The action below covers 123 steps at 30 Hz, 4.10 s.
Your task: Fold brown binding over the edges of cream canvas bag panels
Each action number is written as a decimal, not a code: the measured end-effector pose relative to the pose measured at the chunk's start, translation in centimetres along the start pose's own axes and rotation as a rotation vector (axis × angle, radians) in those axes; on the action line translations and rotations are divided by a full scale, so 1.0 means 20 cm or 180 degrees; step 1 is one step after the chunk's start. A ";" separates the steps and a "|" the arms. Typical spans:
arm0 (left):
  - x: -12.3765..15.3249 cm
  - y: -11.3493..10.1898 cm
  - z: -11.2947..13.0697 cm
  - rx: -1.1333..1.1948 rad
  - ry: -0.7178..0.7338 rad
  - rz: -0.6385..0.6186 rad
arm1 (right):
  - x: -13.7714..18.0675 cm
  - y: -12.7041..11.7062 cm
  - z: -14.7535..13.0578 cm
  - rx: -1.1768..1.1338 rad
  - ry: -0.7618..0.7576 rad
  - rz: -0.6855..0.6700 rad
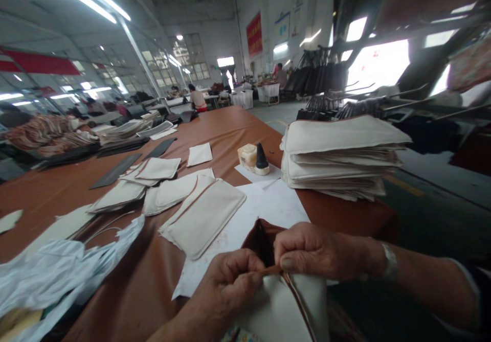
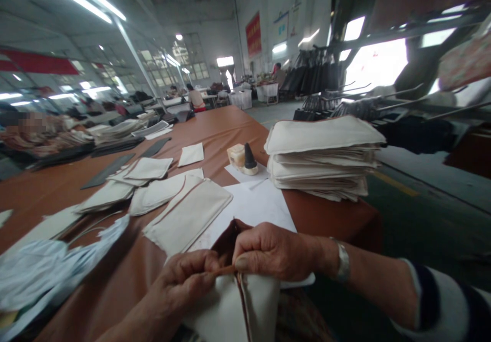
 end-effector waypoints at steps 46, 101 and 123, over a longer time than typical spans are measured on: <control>-0.04 -0.49 0.19 -0.1420 -0.0268 -0.1020 | -0.30 -0.08 -0.13 0.1169 -0.1142 0.0110; -0.12 -0.08 0.15 -0.1095 -0.0190 0.0217 | -0.12 -0.03 -0.12 0.0386 -0.0639 0.1350; -0.06 -0.06 0.09 -0.0196 -0.0277 -0.0168 | -0.06 -0.03 -0.05 -0.0314 0.0023 0.0524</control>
Point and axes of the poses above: each hand's wrist, its own x-axis away from the middle knuckle, its own y-axis out of the palm, z = x × y, the point moved 6 cm from there along -x, towards the middle knuckle, and after that the axes turned 11 degrees about y, right-handed, at the moved point
